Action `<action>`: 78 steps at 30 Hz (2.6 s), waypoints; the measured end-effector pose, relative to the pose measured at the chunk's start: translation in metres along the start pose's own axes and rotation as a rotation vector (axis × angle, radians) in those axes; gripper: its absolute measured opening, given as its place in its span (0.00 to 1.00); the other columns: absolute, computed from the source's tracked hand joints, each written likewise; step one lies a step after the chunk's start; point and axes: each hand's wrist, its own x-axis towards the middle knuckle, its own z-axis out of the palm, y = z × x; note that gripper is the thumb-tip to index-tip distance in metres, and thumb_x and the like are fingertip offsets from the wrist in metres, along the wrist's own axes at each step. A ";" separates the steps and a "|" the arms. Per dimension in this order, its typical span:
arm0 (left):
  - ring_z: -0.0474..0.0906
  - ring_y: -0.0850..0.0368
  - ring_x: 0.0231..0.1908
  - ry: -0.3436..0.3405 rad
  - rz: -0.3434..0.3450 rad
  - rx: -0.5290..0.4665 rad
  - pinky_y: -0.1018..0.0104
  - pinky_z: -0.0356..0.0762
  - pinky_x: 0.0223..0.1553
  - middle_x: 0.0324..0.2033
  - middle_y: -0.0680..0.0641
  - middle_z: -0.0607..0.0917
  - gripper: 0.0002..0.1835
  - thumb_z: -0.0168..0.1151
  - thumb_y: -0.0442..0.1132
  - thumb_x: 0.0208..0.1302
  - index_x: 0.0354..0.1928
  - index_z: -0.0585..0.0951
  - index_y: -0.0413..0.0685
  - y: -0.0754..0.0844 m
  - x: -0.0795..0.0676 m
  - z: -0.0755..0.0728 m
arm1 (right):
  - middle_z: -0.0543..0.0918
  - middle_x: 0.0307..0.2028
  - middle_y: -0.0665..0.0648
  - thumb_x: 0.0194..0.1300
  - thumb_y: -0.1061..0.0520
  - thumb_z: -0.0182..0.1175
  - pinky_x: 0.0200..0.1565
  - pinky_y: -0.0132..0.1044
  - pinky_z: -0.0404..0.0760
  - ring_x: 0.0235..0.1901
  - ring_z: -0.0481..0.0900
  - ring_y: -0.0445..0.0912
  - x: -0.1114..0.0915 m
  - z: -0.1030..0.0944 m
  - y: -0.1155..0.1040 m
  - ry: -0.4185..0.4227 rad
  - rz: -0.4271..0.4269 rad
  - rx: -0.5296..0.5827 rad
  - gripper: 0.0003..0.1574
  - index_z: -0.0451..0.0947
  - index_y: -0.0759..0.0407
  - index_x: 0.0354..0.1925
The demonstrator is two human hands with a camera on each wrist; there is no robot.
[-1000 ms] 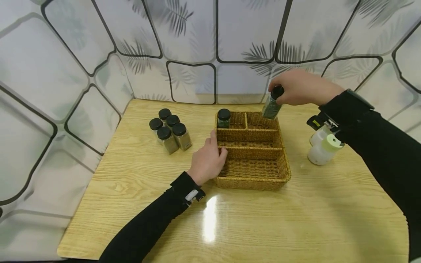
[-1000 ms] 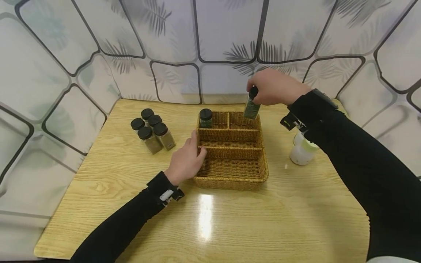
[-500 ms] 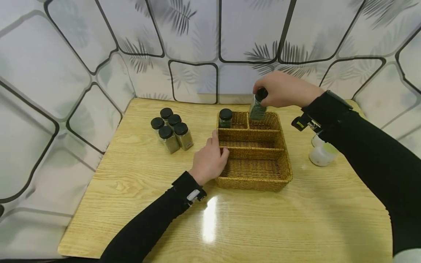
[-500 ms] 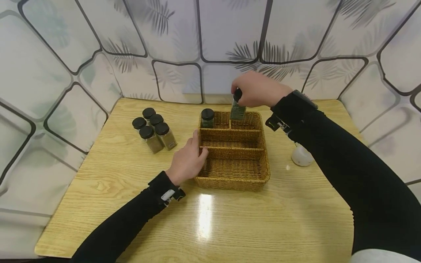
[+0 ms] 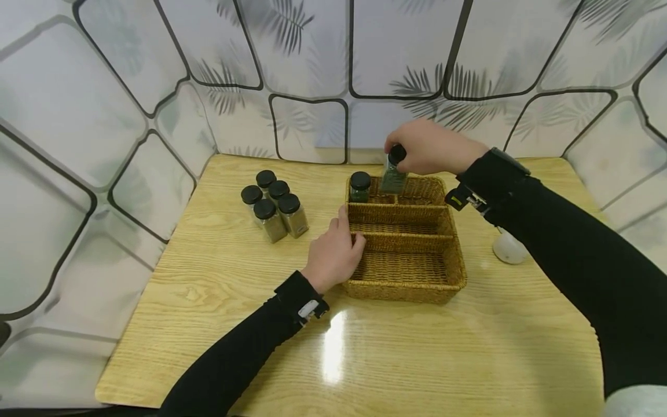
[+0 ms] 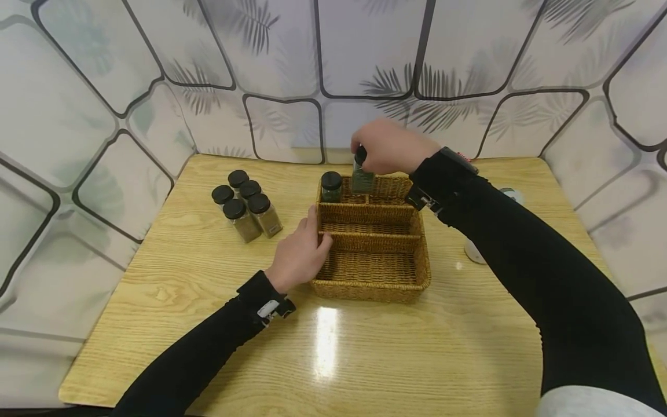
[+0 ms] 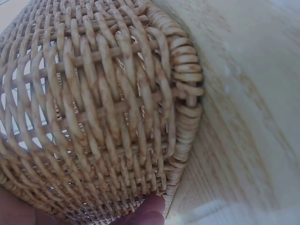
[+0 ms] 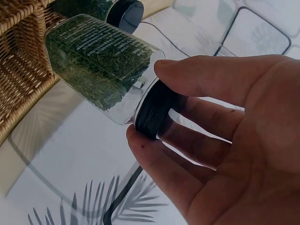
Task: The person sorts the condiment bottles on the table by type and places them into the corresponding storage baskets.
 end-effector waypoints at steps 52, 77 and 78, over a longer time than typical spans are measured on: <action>0.78 0.48 0.31 -0.001 -0.021 0.013 0.51 0.78 0.27 0.58 0.36 0.71 0.38 0.33 0.56 0.72 0.74 0.44 0.38 0.001 0.000 -0.001 | 0.74 0.55 0.65 0.59 0.64 0.62 0.41 0.47 0.77 0.46 0.74 0.55 0.049 0.055 0.001 -0.181 0.070 0.015 0.26 0.74 0.63 0.58; 0.77 0.49 0.27 0.002 -0.019 0.014 0.54 0.77 0.24 0.57 0.35 0.71 0.38 0.33 0.56 0.72 0.74 0.44 0.37 0.002 0.000 -0.003 | 0.74 0.55 0.67 0.59 0.61 0.63 0.40 0.47 0.76 0.44 0.74 0.54 0.049 0.055 0.002 -0.186 0.087 0.019 0.31 0.70 0.62 0.61; 0.76 0.49 0.27 0.000 -0.020 0.011 0.54 0.77 0.24 0.58 0.35 0.71 0.38 0.33 0.56 0.72 0.74 0.44 0.37 0.002 0.000 -0.003 | 0.74 0.55 0.66 0.60 0.60 0.63 0.41 0.47 0.76 0.44 0.74 0.54 0.048 0.055 0.002 -0.183 0.083 0.018 0.31 0.70 0.62 0.61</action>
